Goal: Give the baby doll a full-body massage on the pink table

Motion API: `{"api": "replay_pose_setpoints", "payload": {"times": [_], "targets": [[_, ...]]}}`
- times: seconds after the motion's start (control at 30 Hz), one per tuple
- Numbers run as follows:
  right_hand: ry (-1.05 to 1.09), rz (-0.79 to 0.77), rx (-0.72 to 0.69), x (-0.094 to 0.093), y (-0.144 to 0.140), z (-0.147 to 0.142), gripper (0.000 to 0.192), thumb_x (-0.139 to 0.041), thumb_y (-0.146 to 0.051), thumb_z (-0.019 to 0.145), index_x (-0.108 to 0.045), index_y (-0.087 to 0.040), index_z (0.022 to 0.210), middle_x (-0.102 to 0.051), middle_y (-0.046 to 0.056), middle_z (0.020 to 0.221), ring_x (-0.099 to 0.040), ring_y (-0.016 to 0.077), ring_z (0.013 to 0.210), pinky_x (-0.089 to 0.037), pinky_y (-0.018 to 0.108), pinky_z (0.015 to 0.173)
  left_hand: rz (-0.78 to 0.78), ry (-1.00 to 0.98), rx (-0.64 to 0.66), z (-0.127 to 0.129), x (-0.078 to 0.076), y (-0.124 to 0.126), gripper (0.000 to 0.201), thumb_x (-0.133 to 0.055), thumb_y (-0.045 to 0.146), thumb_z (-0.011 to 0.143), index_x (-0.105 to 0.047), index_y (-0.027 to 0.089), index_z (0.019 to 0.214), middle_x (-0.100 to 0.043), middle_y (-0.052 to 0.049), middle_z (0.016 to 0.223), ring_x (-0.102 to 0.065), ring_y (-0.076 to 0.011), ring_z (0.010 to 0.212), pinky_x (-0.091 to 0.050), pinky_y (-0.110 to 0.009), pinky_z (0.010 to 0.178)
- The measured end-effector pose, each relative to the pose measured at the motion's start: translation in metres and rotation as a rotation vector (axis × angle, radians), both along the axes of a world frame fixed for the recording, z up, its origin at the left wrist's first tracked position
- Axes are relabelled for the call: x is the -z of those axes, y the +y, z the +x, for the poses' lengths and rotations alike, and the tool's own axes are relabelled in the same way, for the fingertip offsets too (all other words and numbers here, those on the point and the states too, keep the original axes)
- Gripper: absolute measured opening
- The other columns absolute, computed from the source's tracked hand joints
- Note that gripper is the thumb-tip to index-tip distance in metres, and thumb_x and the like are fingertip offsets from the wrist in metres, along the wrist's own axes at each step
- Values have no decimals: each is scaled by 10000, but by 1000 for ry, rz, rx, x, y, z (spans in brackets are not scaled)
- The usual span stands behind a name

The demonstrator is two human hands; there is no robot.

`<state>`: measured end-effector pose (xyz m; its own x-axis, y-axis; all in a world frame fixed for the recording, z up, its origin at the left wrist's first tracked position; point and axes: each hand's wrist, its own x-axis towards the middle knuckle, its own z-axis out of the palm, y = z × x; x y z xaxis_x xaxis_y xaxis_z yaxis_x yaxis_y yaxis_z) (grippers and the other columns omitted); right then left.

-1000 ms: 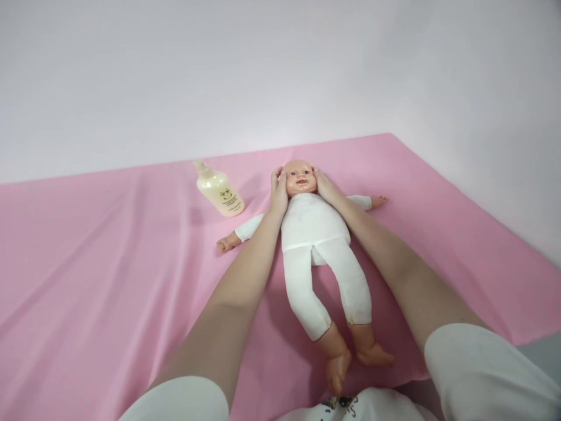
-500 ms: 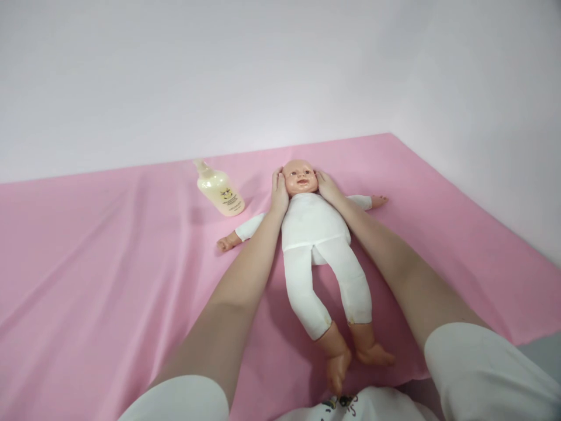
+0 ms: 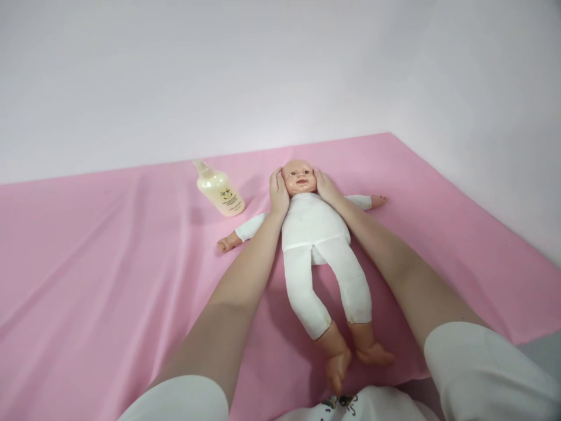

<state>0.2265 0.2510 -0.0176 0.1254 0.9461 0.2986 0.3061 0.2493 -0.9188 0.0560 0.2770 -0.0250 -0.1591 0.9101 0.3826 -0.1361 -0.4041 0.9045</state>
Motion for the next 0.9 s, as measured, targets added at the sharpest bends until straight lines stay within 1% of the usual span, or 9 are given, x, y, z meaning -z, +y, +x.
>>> {"api": "replay_pose_setpoints", "payload": {"times": [0.1, 0.17, 0.27, 0.37, 0.5, 0.63, 0.73, 0.8, 0.9], "targets": [[-67, 44, -82, -8, -12, -3, 619, -360, -703, 973, -661, -213, 1203, -681, 111, 1327, -560, 273, 1346, -350, 447, 1215, 94, 112, -10, -3, -4, -6, 549, -590, 599, 927, -669, 168, 1258, -604, -144, 1403, -518, -238, 1387, -322, -338, 1235], [-118, 53, -135, -14, -20, -5, 649, -427, -701, 952, -599, -199, 1325, -639, 122, 1397, -550, 278, 1363, -367, 450, 1209, 133, 223, 17, -5, -6, -9, 638, -646, 611, 884, -625, 171, 1346, -534, -150, 1492, -443, -260, 1457, -259, -350, 1268], [-182, 12, -137, -21, -26, -6, 691, -516, -650, 934, -513, -165, 1426, -592, 144, 1457, -534, 284, 1384, -377, 458, 1206, 143, 392, 39, -6, -8, -11, 857, -756, 618, 783, -502, 185, 1478, -433, -159, 1577, -348, -301, 1516, -200, -399, 1291], [-229, -15, -110, -24, -28, -7, 672, -509, -613, 949, -499, -155, 1441, -582, 149, 1468, -530, 285, 1391, -380, 462, 1205, 155, 477, 44, -6, -7, -9, 978, -776, 647, 743, -426, 184, 1529, -404, -174, 1590, -331, -321, 1524, -190, -429, 1295], [-235, 6, -102, -24, -27, -7, 687, -455, -665, 954, -527, -162, 1417, -613, 145, 1430, -562, 280, 1359, -399, 440, 1189, 175, 465, 54, -6, -5, -6, 937, -703, 703, 783, -437, 186, 1517, -413, -179, 1587, -333, -321, 1523, -187, -443, 1295], [-194, 49, -117, -20, -23, -7, 783, -321, -777, 938, -557, -184, 1391, -630, 126, 1412, -573, 255, 1346, -392, 400, 1192, 182, 436, 65, -7, -2, -4, 860, -602, 744, 837, -469, 209, 1496, -433, -156, 1585, -347, -297, 1520, -193, -435, 1295], [-159, 53, -109, -15, -18, -5, 842, -223, -820, 926, -616, -190, 1324, -657, 119, 1375, -567, 250, 1352, -373, 391, 1204, 173, 408, 57, -7, -1, -4, 830, -552, 755, 863, -492, 205, 1481, -447, -150, 1580, -358, -285, 1516, -200, -424, 1296], [-132, 28, -69, -11, -14, -4, 833, -194, -811, 936, -650, -198, 1266, -673, 111, 1349, -568, 247, 1347, -372, 395, 1203, 162, 378, 46, -7, -1, -4, 802, -524, 752, 881, -517, 199, 1462, -460, -147, 1573, -371, -280, 1510, -208, -418, 1296], [-114, 0, -5, -7, -8, -1, 713, -218, -719, 991, -666, -205, 1202, -690, 111, 1312, -594, 255, 1298, -394, 421, 1176, 161, 332, 29, -7, -2, -4, 722, -477, 718, 928, -560, 195, 1418, -496, -140, 1545, -416, -264, 1482, -243, -407, 1287]]}}
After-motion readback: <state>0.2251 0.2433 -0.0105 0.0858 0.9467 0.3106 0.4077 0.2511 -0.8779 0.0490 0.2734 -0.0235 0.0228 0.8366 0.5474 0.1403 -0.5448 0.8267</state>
